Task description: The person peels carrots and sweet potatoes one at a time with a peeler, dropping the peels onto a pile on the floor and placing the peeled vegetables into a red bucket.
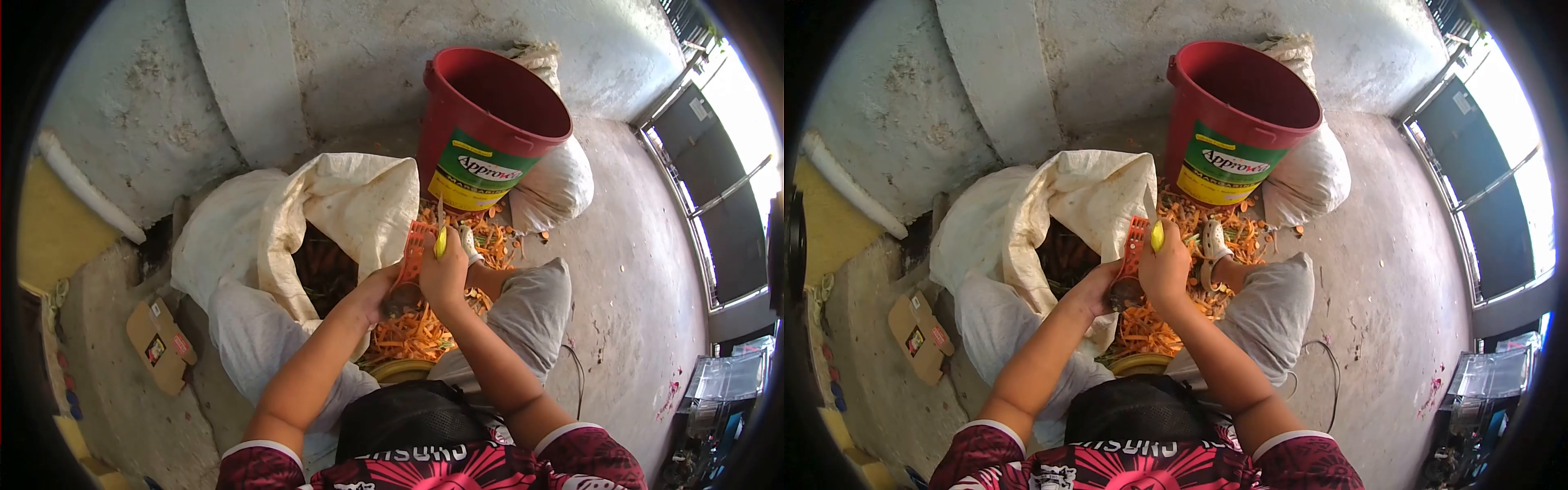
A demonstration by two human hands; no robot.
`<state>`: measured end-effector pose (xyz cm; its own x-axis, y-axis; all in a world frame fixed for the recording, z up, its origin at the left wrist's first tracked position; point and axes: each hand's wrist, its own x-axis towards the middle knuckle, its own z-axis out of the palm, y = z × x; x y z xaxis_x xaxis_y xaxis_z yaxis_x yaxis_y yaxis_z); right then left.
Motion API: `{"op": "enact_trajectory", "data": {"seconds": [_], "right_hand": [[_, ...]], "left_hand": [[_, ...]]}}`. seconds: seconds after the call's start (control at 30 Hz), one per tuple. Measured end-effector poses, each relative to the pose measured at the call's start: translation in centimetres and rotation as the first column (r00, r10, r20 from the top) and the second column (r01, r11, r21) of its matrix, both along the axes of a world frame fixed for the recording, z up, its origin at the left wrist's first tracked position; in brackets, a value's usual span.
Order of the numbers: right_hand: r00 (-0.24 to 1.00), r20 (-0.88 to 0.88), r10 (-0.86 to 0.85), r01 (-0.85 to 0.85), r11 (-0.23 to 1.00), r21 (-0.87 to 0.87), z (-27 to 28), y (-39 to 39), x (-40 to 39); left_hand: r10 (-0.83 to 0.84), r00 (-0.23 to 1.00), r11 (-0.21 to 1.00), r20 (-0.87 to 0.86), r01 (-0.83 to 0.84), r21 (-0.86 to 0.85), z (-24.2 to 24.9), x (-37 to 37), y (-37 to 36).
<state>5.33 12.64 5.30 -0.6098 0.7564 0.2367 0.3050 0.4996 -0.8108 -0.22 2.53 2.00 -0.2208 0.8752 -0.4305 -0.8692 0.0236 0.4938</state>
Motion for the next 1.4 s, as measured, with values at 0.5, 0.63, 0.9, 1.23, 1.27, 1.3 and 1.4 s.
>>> {"op": "enact_trajectory", "data": {"seconds": [0.5, 0.63, 0.9, 1.23, 1.27, 1.3, 1.4], "right_hand": [[0.912, -0.402, -0.083, 0.034, 0.991, -0.129, 1.3, 7.7, -1.5], [0.91, -0.395, 0.123, -0.142, 0.99, -0.019, 1.3, 1.1, -0.4], [0.993, -0.108, 0.054, -0.06, 0.997, -0.052, -0.2, -0.5, 0.1], [0.908, -0.246, -0.34, 0.322, 0.94, -0.11, -3.6, 13.4, -2.3], [0.894, -0.276, -0.354, 0.346, 0.935, -0.082, -3.6, 14.2, -2.3], [0.878, -0.305, -0.368, 0.37, 0.928, -0.054, -3.6, 15.1, -2.2], [0.88, -0.354, -0.318, 0.281, 0.948, -0.151, -0.6, 12.3, -0.8]], "left_hand": [[0.039, 0.995, 0.994, 0.088, -0.03, -0.103, 0.0, -0.5, 0.2], [-0.055, 0.985, 0.989, 0.163, 0.032, 0.144, -2.6, -1.3, 0.4], [0.043, 0.996, 0.998, 0.079, -0.04, -0.042, 0.3, 0.1, 0.3], [-0.232, 0.953, 0.973, -0.193, 0.228, -0.042, 1.0, 1.3, -0.5], [-0.237, 0.949, 0.97, -0.209, 0.241, -0.006, 2.6, 1.4, -0.5], [-0.221, 0.963, 0.975, -0.157, 0.222, -0.013, 2.1, 1.0, -0.2], [-0.152, 0.988, 0.987, -0.015, 0.15, -0.057, 0.1, 0.6, 0.0]]}}
